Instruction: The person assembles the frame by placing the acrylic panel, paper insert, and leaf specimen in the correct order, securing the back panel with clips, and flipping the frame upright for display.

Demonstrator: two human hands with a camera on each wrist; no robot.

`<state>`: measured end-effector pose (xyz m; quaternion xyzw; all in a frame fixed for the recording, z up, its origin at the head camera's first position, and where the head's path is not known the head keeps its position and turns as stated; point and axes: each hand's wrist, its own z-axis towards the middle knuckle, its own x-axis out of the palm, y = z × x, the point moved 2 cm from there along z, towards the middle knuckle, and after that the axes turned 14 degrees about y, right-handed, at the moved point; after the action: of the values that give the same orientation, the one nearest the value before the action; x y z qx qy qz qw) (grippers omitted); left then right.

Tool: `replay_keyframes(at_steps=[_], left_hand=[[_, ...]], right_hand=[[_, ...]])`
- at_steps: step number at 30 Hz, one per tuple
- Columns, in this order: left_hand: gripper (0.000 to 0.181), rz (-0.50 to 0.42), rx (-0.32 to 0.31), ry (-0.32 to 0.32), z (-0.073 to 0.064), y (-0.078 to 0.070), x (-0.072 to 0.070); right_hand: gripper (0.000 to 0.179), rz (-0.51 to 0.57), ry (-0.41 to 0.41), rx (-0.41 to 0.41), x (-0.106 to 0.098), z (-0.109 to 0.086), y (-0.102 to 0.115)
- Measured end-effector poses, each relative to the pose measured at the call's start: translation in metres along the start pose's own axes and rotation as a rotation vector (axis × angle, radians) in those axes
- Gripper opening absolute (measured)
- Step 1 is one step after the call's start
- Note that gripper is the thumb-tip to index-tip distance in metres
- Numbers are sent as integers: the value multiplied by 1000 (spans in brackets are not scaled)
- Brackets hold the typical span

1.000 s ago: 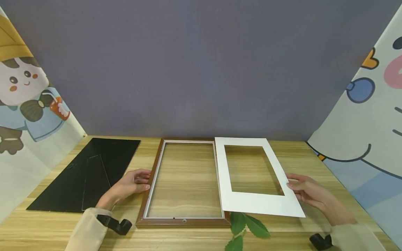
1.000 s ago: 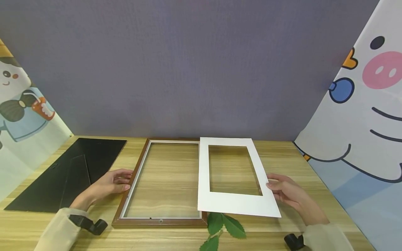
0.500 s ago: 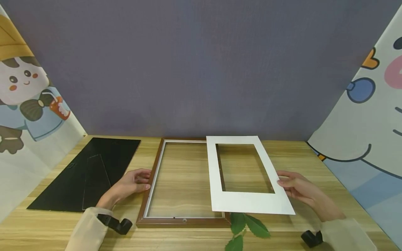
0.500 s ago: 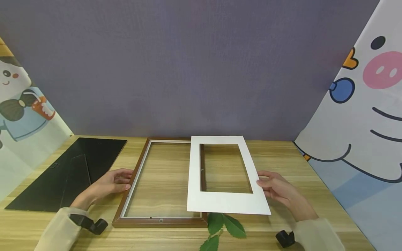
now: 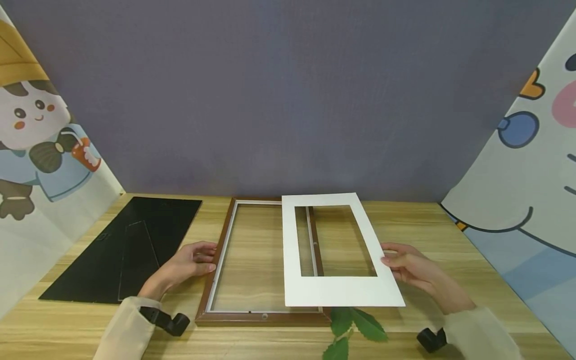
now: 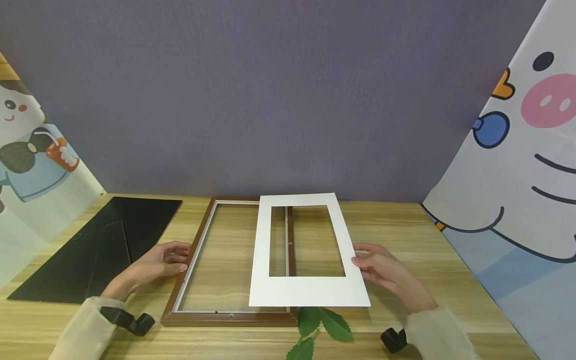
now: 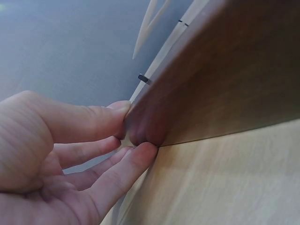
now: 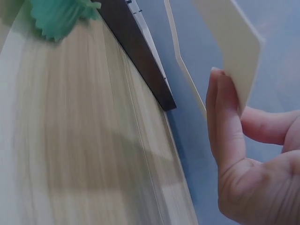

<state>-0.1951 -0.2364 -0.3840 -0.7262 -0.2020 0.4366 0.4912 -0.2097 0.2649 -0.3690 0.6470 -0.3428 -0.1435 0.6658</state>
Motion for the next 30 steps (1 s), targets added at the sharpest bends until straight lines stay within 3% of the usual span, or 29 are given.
replay_keyframes(at_steps=[8, 24, 30], left_hand=[[58, -9, 3, -2, 1, 2, -1], [58, -2, 4, -2, 2, 2, -2], [57, -2, 8, 0, 2, 2, -2]], right_hand=[[27, -34, -39, 25, 13, 16, -1], [54, -75, -73, 56, 32, 47, -3], [52, -85, -93, 73, 37, 57, -4]])
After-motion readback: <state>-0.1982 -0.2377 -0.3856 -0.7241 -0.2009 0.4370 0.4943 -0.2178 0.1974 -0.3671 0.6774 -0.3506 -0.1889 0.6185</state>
